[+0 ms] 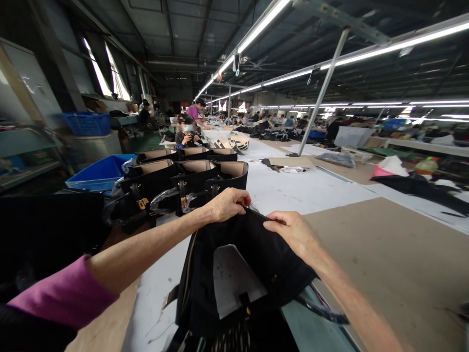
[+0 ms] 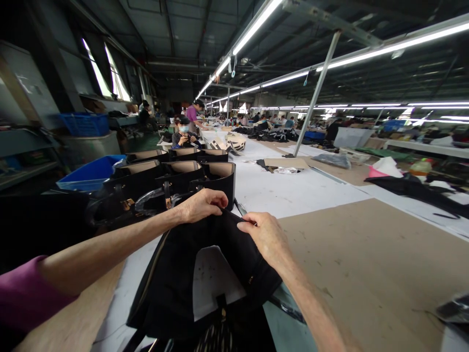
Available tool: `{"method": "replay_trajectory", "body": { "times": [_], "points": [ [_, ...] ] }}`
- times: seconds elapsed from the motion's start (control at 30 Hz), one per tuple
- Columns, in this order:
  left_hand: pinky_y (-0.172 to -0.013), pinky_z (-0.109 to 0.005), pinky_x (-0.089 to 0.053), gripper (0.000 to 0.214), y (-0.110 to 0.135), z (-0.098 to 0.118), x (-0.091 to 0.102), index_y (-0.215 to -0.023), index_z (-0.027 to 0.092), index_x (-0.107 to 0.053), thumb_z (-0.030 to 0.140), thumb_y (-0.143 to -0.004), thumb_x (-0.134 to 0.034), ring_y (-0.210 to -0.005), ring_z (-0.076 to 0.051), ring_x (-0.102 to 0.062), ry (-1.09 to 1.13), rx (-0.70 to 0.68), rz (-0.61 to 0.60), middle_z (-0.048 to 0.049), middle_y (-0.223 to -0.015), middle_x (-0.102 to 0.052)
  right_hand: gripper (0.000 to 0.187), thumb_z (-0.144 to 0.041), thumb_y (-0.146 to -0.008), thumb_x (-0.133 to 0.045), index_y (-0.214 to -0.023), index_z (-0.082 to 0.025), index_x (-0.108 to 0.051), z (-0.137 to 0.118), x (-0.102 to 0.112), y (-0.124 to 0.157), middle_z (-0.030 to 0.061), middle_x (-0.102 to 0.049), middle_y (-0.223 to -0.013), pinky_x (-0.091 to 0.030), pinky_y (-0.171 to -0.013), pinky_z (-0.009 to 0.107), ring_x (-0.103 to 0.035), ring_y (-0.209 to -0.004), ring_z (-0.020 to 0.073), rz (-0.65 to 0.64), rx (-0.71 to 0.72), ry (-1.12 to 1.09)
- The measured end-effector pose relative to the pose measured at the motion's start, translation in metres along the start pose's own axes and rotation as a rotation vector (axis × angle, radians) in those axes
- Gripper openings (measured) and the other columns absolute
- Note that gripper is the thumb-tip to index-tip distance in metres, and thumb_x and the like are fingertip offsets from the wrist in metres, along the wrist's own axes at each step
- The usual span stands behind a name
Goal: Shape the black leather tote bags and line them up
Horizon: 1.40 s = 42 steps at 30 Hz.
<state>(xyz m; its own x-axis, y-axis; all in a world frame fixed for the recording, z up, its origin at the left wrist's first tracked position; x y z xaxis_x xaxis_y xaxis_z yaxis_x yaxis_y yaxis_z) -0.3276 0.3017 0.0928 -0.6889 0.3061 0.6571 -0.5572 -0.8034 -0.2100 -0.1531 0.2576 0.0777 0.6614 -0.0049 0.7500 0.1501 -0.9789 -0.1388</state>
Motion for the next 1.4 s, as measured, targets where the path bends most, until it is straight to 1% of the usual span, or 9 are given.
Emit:
{"method": "replay_trajectory", "body": {
  "times": [0.17,0.23,0.53,0.77,0.93,1.0,1.1,1.23,1.4],
  "points": [
    [-0.058,-0.018,-0.037,0.016,-0.003,-0.003,0.005,-0.076,0.011,-0.060,0.010,-0.061,-0.053,-0.062,-0.009,-0.049,0.070,0.044,-0.055,0.0022,-0.065,-0.057,0.024,-0.035,-0.075,-0.046,-0.058,-0.021,-0.056,-0.012,0.001,0.007,-0.0048,-0.041,-0.047,-0.024,-0.047,0.022,-0.037,-0.048,0.0101,0.119,0.048,0.173],
    [-0.057,-0.017,-0.037,0.017,-0.002,-0.003,0.006,-0.076,0.011,-0.061,0.010,-0.060,-0.054,-0.062,-0.009,-0.048,0.083,0.072,-0.053,0.0021,-0.064,-0.057,0.025,-0.036,-0.074,-0.047,-0.057,-0.021,-0.054,-0.012,0.000,0.005,-0.0048,-0.039,-0.047,-0.025,-0.047,0.022,-0.037,-0.048,0.0101,0.089,0.045,0.146],
    [-0.058,-0.018,-0.038,0.018,-0.001,-0.002,0.007,-0.078,0.011,-0.062,0.011,-0.061,-0.054,-0.062,-0.009,-0.049,0.065,0.060,-0.064,0.0019,-0.066,-0.058,0.026,-0.041,-0.068,-0.053,-0.071,-0.015,-0.061,-0.005,-0.008,-0.018,-0.0041,-0.047,-0.053,-0.028,-0.049,0.022,-0.039,-0.049,0.0090,-0.268,-0.078,-0.215],
    [-0.061,-0.018,-0.038,0.022,-0.001,0.000,0.004,-0.082,0.012,-0.064,0.012,-0.063,-0.052,-0.067,-0.010,-0.051,-0.030,0.019,-0.071,0.0011,-0.070,-0.061,0.028,-0.042,-0.068,-0.051,-0.061,-0.015,-0.057,-0.010,-0.011,-0.024,-0.0063,-0.034,-0.044,-0.020,-0.044,0.022,-0.031,-0.043,0.0073,-0.256,-0.093,-0.183],
    [-0.064,-0.018,-0.039,0.024,-0.001,-0.001,-0.002,-0.085,0.015,-0.067,0.027,-0.068,-0.054,-0.071,-0.013,-0.053,-0.123,0.044,-0.061,0.0007,-0.074,-0.064,0.029,-0.038,-0.067,-0.050,-0.049,-0.016,-0.048,-0.022,-0.007,-0.025,-0.0070,-0.027,-0.039,-0.015,-0.043,0.024,-0.027,-0.041,0.0067,-0.213,-0.045,-0.019],
    [-0.063,-0.017,-0.039,0.023,-0.002,0.000,-0.004,-0.082,0.016,-0.068,0.029,-0.068,-0.054,-0.069,-0.012,-0.053,-0.155,0.049,-0.052,0.0014,-0.072,-0.064,0.027,-0.038,-0.068,-0.050,-0.052,-0.016,-0.051,-0.019,-0.003,-0.023,-0.0070,-0.030,-0.041,-0.017,-0.043,0.024,-0.029,-0.042,0.0069,-0.245,-0.061,-0.043],
    [-0.062,-0.017,-0.038,0.020,-0.002,0.000,-0.004,-0.078,0.017,-0.068,0.028,-0.068,-0.055,-0.068,-0.012,-0.053,-0.174,0.055,-0.037,0.0019,-0.069,-0.063,0.026,-0.040,-0.071,-0.049,-0.068,-0.016,-0.059,-0.009,0.009,-0.015,-0.0036,-0.050,-0.055,-0.027,-0.049,0.022,-0.043,-0.053,0.0095,-0.306,-0.101,-0.175],
    [-0.062,-0.018,-0.038,0.019,-0.003,0.000,-0.003,-0.077,0.017,-0.068,0.027,-0.067,-0.056,-0.068,-0.013,-0.053,-0.174,0.062,-0.038,0.0017,-0.069,-0.063,0.033,-0.043,-0.075,-0.044,-0.083,-0.016,-0.062,0.005,0.028,0.009,0.0040,-0.062,-0.082,-0.035,-0.059,0.024,-0.052,-0.075,0.0155,-0.230,-0.173,-0.216],
    [-0.063,-0.018,-0.038,0.020,-0.004,-0.003,-0.003,-0.077,0.017,-0.068,0.027,-0.067,-0.055,-0.067,-0.012,-0.052,-0.160,0.057,-0.054,0.0017,-0.068,-0.063,0.030,-0.043,-0.073,-0.048,-0.073,-0.016,-0.060,0.008,0.022,0.028,-0.0005,-0.057,-0.067,-0.033,-0.057,0.024,-0.049,-0.063,0.0140,-0.237,-0.116,-0.193]
  ]
}}
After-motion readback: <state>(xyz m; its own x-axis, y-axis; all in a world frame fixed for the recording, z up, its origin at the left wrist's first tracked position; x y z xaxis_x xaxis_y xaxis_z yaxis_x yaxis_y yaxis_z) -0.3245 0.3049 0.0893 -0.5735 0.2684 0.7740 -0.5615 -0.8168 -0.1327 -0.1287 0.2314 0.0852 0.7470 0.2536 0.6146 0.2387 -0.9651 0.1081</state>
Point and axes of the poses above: each hand's wrist, its own y-axis away from the middle knuckle, its own x-axis out of the back of the hand, z = x × y, the point moved 3 cm from there along -y, towards the middle knuckle
